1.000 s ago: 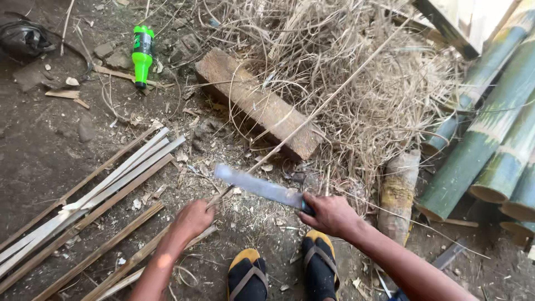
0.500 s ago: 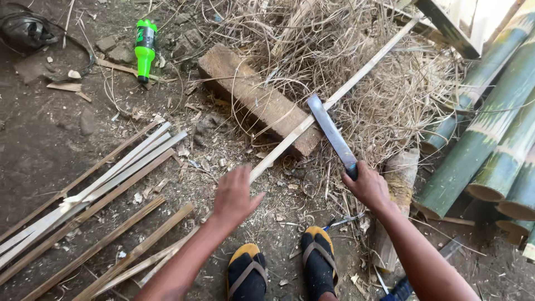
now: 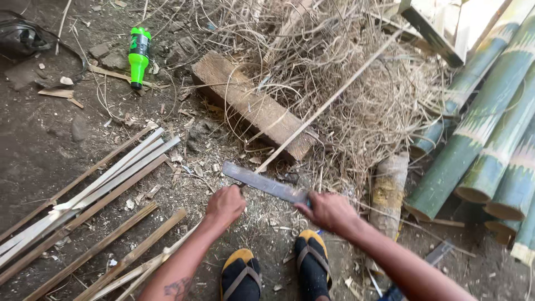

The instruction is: The person uses a knife to shave and smooth thin bamboo sticks. They repeatedly draw the blade along the length of each stick, removing splinters and refining the surface. Finished sticks are placed in a pile on the ground.

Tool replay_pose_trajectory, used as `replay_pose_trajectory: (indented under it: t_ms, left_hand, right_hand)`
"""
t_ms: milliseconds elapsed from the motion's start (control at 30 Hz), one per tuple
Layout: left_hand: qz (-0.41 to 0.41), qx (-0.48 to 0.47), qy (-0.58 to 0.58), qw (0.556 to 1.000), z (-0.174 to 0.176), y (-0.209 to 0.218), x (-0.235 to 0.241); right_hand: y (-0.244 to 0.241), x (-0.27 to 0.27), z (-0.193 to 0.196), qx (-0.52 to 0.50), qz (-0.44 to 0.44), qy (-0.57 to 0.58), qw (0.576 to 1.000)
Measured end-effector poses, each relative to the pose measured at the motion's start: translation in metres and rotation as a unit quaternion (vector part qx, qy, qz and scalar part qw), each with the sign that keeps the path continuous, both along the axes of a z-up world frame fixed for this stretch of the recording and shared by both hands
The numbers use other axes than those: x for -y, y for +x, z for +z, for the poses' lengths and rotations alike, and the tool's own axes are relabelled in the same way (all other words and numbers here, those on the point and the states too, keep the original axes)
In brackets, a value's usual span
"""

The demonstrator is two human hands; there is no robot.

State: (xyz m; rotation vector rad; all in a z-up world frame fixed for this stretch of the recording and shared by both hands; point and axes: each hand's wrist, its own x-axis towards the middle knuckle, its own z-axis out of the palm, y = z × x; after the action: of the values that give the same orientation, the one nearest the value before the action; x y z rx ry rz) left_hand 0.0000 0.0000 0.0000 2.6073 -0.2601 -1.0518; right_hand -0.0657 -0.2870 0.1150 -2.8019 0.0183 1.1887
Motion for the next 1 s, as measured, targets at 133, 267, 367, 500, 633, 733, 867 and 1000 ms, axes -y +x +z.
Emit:
replay_pose_trajectory:
  t_ms: [133,267,367,500,633,733,867,1000]
  left_hand:
    - [0.057,0.013,-0.009,0.998,0.013,-0.019,-0.031]
    - [0.027,-0.005,0.039,0.999,-0.001,-0.026,-0.051]
    - [0.023,0.031,0.051,0.998,-0.015,-0.020,-0.069]
    - [0.026,0.098,-0.017,0.995,-0.017,-0.039,-0.121]
    - [0.017,0.016,0.007,1.000,-0.012,-0.036,-0.120]
    - [0.047,-0.104,-0.049,0.992,-0.016,-0.009,-0.074]
    - [0.079,-0.179,-0.082,0.977,-0.027,0.010,-0.037]
    - [0.068,-0.172,-0.102,0.978,-0.040,0.001,-0.027]
  right_hand:
    - [0.019,0.026,0.016,0.080,-0.172,-0.006,0.982]
    - [0.004,-0.005,0.019,-0.008,-0.201,0.014,0.979]
    - [0.006,-0.003,0.014,-0.039,-0.103,0.012,0.994]
    - [0.034,0.072,0.007,0.056,-0.265,-0.016,0.962]
    - [0.048,0.096,0.011,0.145,-0.311,-0.003,0.939]
    - [0.028,0.035,0.006,0.049,-0.271,0.004,0.961]
    - [0.003,-0.023,-0.006,0.041,-0.092,0.080,0.992]
    - [-0.016,-0.031,-0.003,-0.001,-0.118,0.009,0.993]
